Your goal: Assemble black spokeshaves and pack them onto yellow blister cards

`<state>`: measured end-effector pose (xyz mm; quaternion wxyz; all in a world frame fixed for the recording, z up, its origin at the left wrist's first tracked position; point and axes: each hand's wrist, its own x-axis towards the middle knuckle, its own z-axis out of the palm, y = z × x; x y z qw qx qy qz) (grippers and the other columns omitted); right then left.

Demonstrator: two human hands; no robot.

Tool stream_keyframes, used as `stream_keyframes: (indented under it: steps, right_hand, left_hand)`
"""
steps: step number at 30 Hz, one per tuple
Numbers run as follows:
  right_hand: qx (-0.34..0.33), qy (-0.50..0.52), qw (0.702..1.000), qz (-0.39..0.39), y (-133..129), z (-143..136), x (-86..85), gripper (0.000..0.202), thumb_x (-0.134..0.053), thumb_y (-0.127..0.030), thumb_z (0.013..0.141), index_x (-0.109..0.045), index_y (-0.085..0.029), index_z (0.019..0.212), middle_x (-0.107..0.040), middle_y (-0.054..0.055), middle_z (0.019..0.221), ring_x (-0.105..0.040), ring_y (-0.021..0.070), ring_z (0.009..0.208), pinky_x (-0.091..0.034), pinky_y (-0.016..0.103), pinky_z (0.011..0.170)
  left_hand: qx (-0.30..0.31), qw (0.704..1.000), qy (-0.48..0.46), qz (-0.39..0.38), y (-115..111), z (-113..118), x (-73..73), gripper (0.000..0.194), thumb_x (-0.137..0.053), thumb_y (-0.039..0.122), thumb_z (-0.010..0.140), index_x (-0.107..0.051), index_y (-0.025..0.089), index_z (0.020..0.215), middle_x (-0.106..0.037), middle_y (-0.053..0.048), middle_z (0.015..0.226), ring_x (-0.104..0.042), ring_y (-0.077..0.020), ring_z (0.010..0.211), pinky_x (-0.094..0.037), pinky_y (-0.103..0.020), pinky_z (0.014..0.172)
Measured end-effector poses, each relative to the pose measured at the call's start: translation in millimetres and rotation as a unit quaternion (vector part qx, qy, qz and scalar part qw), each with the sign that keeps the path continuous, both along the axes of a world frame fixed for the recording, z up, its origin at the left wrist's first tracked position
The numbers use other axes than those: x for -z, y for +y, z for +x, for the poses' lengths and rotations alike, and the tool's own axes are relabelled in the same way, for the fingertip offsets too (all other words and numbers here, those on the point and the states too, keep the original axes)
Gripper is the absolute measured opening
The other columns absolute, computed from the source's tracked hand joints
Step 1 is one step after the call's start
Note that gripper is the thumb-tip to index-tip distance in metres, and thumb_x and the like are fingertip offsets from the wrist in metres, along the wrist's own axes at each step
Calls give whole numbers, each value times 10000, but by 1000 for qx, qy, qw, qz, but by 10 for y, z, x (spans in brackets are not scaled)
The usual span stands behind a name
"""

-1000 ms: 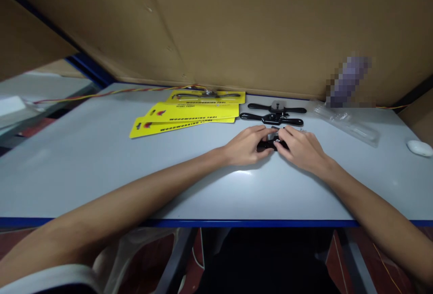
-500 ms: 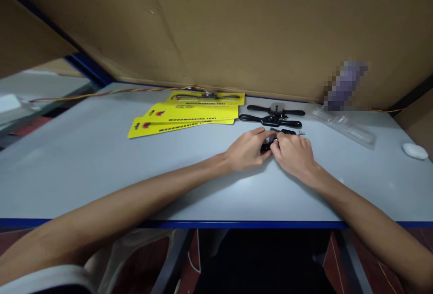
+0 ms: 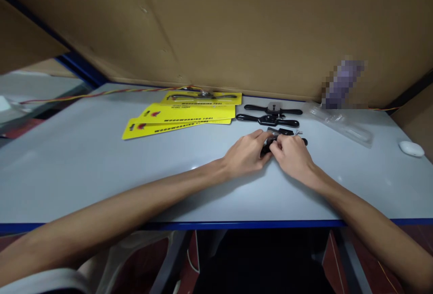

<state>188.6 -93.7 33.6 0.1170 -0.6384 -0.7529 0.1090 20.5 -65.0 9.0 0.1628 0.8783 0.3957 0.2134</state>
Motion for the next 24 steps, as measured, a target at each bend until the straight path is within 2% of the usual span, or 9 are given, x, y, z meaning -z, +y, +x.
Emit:
stream_keyframes:
  steps: [5,8,10,12,15,17,20,22,24]
  right_hand:
    - [-63,2,996,69,184,337,-169,324,-443,-333,1021,-689,-187,869,-717,92,822,-622,230,749,-392,354,699]
    - [-6,-47,983,175,453,843,-312,284,-453,-310,1004,-692,-170,939,-719,143,966,-640,273,889,-426,393,785]
    - [51,-105,972,205,603,1237,-324,285,-520,-330,973,-684,-146,1118,-694,203,1139,-628,341,1037,-435,450,850]
    - [106,-167,967,162,681,1583,-265,429,-615,-411,928,-654,-121,1242,-665,256,1220,-607,413,1099,-433,521,872]
    - [127,-194,969,79,664,1860,-172,419,-605,-435,956,-681,-127,1230,-703,248,1162,-638,403,1042,-441,533,861]
    - [120,-176,969,122,598,1838,-188,411,-598,-443,973,-682,-146,1246,-718,226,1142,-647,384,1029,-453,517,858]
    - [73,-115,963,233,471,1526,-304,414,-611,-470,973,-665,-187,1270,-721,184,1171,-639,369,1065,-474,503,885]
    - [-17,-62,967,248,371,1202,-366,367,-615,-442,979,-653,-212,1263,-717,151,1223,-639,343,1099,-489,488,927]
    - [-124,-39,970,207,257,869,-373,341,-618,-418,984,-653,-199,1242,-712,144,1244,-642,330,1120,-504,478,955]
  left_hand:
    - [7,997,82,10,-24,-27,-39,542,-541,385,952,-522,131,1430,-671,-144,1125,-699,-279,898,-595,-447,803]
    - [28,992,119,35,8,-71,-57,600,-501,424,963,-481,142,1492,-666,-134,1111,-679,-270,871,-580,-436,798]
    - [64,987,132,68,68,-124,-70,622,-473,448,983,-455,136,1520,-661,-135,1105,-662,-276,918,-563,-442,857]
    - [115,978,145,97,150,-204,-94,632,-452,475,1003,-433,139,1538,-658,-138,1111,-641,-290,997,-533,-454,935]
    - [153,968,169,106,271,-373,-159,583,-454,501,1009,-477,176,1492,-662,-135,1151,-630,-300,1076,-499,-445,983]
    - [126,970,186,91,324,-502,-211,534,-469,537,992,-556,186,1385,-667,-137,1179,-641,-304,1080,-498,-431,964]
    - [73,975,206,37,353,-663,-260,534,-483,620,956,-618,186,1236,-688,-120,1138,-665,-279,949,-508,-383,831]
    - [65,976,206,5,350,-721,-253,516,-475,642,952,-640,186,1130,-701,-93,1026,-654,-241,823,-487,-342,737]
    - [69,979,193,3,347,-736,-213,481,-458,623,967,-646,187,1049,-691,-69,915,-632,-214,748,-462,-319,688]
